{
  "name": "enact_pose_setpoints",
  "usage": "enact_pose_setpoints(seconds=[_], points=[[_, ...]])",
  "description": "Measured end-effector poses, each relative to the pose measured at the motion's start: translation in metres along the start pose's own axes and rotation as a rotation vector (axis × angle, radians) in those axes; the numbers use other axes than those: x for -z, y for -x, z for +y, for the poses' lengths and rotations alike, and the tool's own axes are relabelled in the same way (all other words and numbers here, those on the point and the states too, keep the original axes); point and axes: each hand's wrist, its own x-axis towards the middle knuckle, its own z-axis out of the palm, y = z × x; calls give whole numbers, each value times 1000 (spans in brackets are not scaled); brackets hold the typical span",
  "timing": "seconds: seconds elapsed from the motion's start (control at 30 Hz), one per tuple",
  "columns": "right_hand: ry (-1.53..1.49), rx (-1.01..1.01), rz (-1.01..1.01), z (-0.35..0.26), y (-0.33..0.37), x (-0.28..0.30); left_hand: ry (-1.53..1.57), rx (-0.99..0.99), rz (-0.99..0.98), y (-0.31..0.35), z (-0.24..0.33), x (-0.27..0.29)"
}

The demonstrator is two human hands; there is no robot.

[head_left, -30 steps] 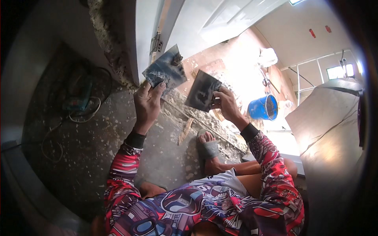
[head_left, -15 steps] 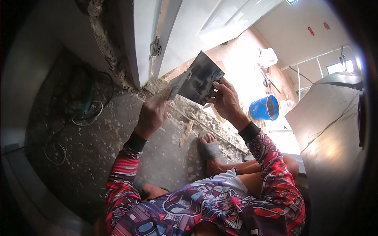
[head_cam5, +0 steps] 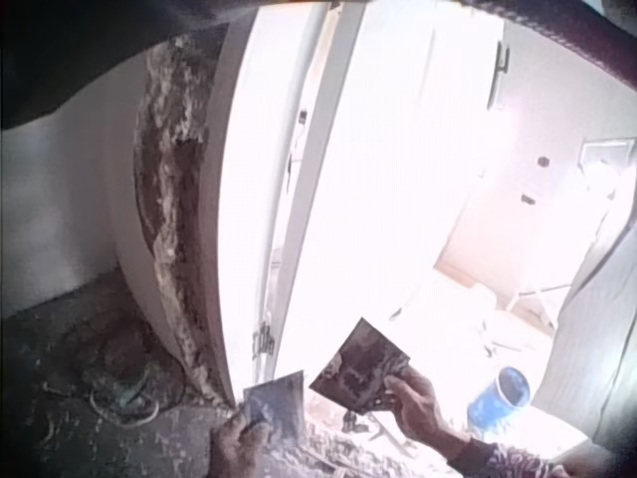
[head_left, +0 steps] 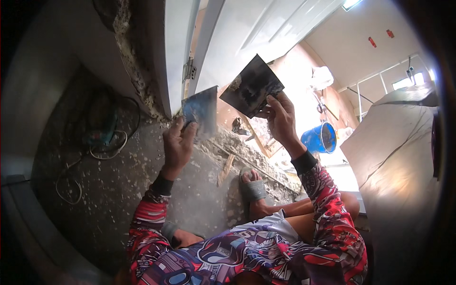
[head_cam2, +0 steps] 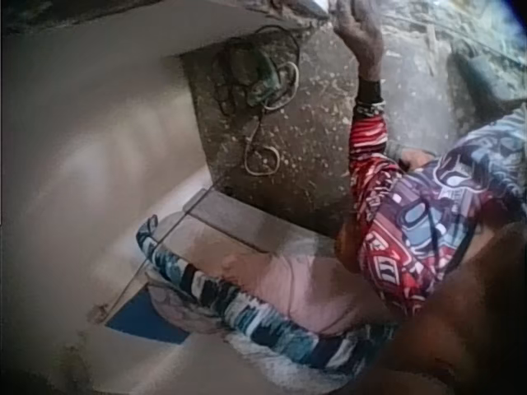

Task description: The person works mortar between two putty knives and applies it onto the wall around a door frame.

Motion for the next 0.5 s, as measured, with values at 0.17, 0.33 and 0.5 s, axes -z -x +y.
enact_pose_setpoints(seconds=[0.17, 0.33, 0.5], points=[[9, 42, 76, 0, 4, -20, 172, 194, 57, 16, 4, -28], [121, 32, 81, 10, 13, -33, 304, 287, 82, 24, 0, -38], [479, 115, 32, 18, 25, -39, 408, 309, 62, 20, 10, -44]])
